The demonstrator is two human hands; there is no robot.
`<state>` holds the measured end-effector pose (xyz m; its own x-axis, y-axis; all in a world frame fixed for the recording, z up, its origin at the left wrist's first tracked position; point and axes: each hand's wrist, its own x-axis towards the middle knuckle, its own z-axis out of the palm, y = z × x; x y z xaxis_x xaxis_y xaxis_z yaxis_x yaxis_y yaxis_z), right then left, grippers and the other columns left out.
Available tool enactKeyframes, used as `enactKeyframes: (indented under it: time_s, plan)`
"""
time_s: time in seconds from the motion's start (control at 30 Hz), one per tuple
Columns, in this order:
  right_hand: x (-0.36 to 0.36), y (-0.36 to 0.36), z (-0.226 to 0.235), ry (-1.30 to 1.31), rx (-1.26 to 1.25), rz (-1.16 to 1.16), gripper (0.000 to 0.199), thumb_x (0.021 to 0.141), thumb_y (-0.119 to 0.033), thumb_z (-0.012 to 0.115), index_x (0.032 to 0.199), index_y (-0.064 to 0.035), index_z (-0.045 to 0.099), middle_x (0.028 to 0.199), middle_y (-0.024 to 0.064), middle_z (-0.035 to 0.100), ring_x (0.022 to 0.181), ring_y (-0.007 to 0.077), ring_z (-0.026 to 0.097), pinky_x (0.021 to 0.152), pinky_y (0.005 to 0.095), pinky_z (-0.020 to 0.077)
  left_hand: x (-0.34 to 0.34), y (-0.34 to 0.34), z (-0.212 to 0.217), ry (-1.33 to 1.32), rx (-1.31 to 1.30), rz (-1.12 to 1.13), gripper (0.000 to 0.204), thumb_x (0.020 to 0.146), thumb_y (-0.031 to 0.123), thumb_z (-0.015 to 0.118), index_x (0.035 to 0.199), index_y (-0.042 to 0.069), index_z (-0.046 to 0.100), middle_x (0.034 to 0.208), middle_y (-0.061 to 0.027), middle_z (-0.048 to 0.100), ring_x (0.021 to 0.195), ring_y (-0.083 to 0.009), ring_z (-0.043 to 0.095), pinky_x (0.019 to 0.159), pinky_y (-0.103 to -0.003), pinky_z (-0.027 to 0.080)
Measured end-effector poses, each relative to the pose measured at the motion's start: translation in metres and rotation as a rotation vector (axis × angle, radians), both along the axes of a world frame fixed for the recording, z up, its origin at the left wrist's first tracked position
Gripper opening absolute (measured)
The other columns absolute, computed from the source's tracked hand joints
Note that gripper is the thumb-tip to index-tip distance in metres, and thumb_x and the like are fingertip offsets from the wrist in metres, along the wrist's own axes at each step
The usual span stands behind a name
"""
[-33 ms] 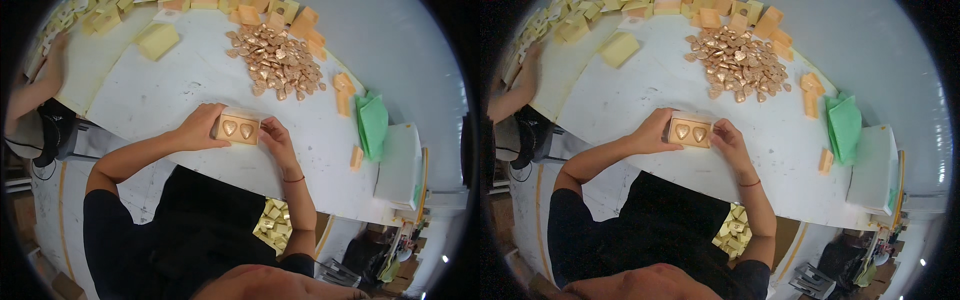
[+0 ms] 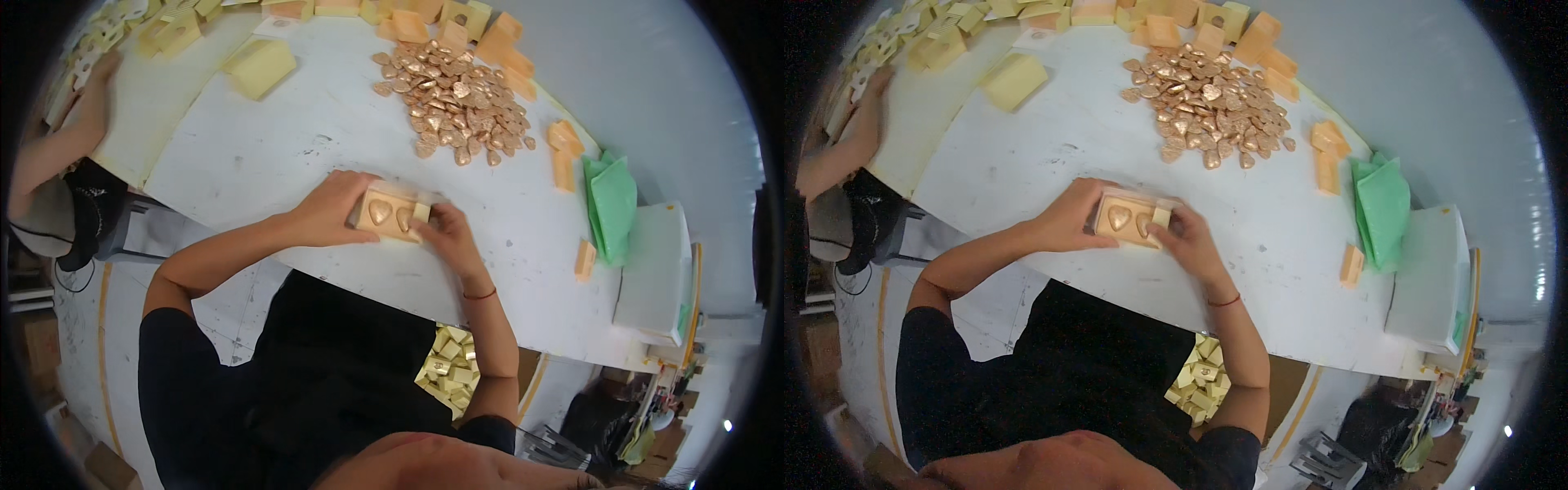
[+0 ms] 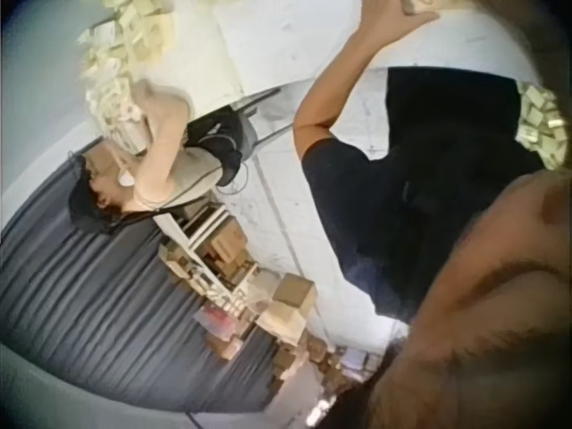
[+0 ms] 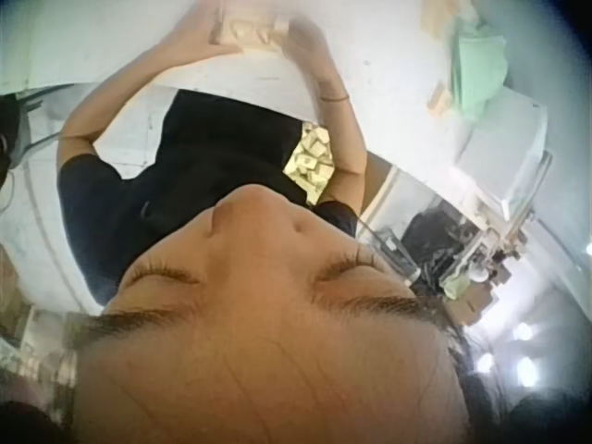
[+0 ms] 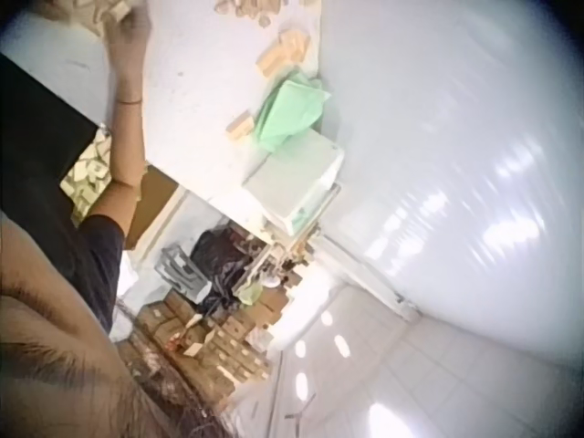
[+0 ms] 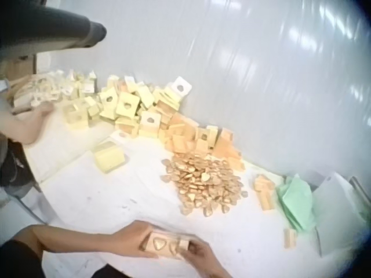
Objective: The person repeatedly picks small heart-shaped metallic pieces and places them into small rectangular boxes with two indentations. They close each box after filling it and set it aside on the table. The process continues with multiple boxes throughout the clip.
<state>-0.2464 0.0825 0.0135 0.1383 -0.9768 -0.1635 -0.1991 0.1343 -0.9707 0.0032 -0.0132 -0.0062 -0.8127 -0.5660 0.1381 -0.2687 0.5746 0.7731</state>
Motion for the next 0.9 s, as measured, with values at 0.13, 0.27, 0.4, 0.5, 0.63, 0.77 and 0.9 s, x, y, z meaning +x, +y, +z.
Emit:
enactKeyframes:
  time_s: [0.13, 0.27, 0.4, 0.5, 0.63, 0.77, 0.9]
  plan:
    - [0.016, 0.002, -0.006, -0.058, -0.234, -0.110, 0.044, 0.090, -0.004, 0.069, 0.133, -0.0031, 0.058, 0.130, 0.0132, 0.060, 0.126, 0.0254, 0.052, 0.107, 0.0383, 0.0425, 0.011, -0.012, 0.023, 0.236, 0.557, -0.198, 0.069, 0.090, 0.034, 0.071, 0.146, 0.007, 0.041, 0.140, -0.0134, 0.051, 0.129, -0.0280, 0.046, 0.110, -0.040, 0.033]
    - [0.019, 0.007, -0.018, 0.147, -0.510, -0.024, 0.048, 0.089, -0.003, 0.069, 0.136, -0.0042, 0.058, 0.137, 0.0144, 0.057, 0.131, 0.0266, 0.049, 0.111, 0.0392, 0.0384, -0.008, 0.003, 0.006, 0.191, 0.342, 0.013, 0.038, 0.091, 0.023, 0.070, 0.125, 0.010, 0.060, 0.114, -0.0074, 0.066, 0.113, -0.0234, 0.054, 0.100, -0.039, 0.038]
    - [0.015, 0.014, -0.008, -0.175, -0.407, 0.010, 0.051, 0.088, -0.003, 0.069, 0.137, -0.0041, 0.057, 0.145, 0.0137, 0.052, 0.136, 0.0263, 0.045, 0.114, 0.0397, 0.0334, -0.023, 0.015, -0.003, 0.252, 0.051, 0.148, 0.030, 0.088, 0.023, 0.072, 0.116, 0.014, 0.065, 0.090, -0.0031, 0.068, 0.081, -0.0173, 0.060, 0.089, -0.034, 0.040]
    - [0.019, 0.018, -0.004, -0.078, -0.386, 0.023, 0.053, 0.088, -0.006, 0.069, 0.139, -0.0039, 0.055, 0.146, 0.0138, 0.050, 0.137, 0.0266, 0.043, 0.116, 0.0398, 0.0314, -0.024, 0.019, -0.001, 0.227, 0.039, 0.193, 0.027, 0.087, 0.024, 0.072, 0.111, 0.015, 0.065, 0.086, -0.0018, 0.067, 0.081, -0.0172, 0.059, 0.094, -0.036, 0.035]
    - [0.020, 0.019, -0.007, -0.122, -0.315, -0.006, 0.053, 0.091, -0.007, 0.067, 0.142, -0.0038, 0.054, 0.146, 0.0137, 0.050, 0.139, 0.0270, 0.042, 0.117, 0.0398, 0.0298, -0.025, 0.022, 0.004, 0.129, 0.169, 0.177, 0.034, 0.085, 0.018, 0.072, 0.117, 0.014, 0.062, 0.104, -0.0049, 0.065, 0.105, -0.0265, 0.051, 0.101, -0.041, 0.036]
    - [0.013, 0.014, -0.008, -0.115, -0.402, 0.052, 0.050, 0.092, -0.006, 0.066, 0.141, -0.0043, 0.054, 0.146, 0.0136, 0.050, 0.139, 0.0277, 0.042, 0.117, 0.0401, 0.0296, -0.025, 0.025, -0.003, 0.146, 0.061, 0.231, 0.040, 0.082, 0.017, 0.072, 0.120, 0.014, 0.059, 0.107, -0.0058, 0.062, 0.104, -0.0269, 0.051, 0.101, -0.042, 0.037]
    - [0.015, 0.021, -0.003, -0.148, -0.274, 0.079, 0.052, 0.091, -0.007, 0.068, 0.141, -0.0053, 0.056, 0.148, 0.0142, 0.049, 0.138, 0.0290, 0.043, 0.117, 0.0406, 0.0301, -0.019, 0.023, 0.003, 0.155, 0.050, 0.135, 0.046, 0.083, 0.017, 0.074, 0.126, 0.012, 0.058, 0.118, -0.0075, 0.063, 0.114, -0.0274, 0.052, 0.104, -0.042, 0.037]
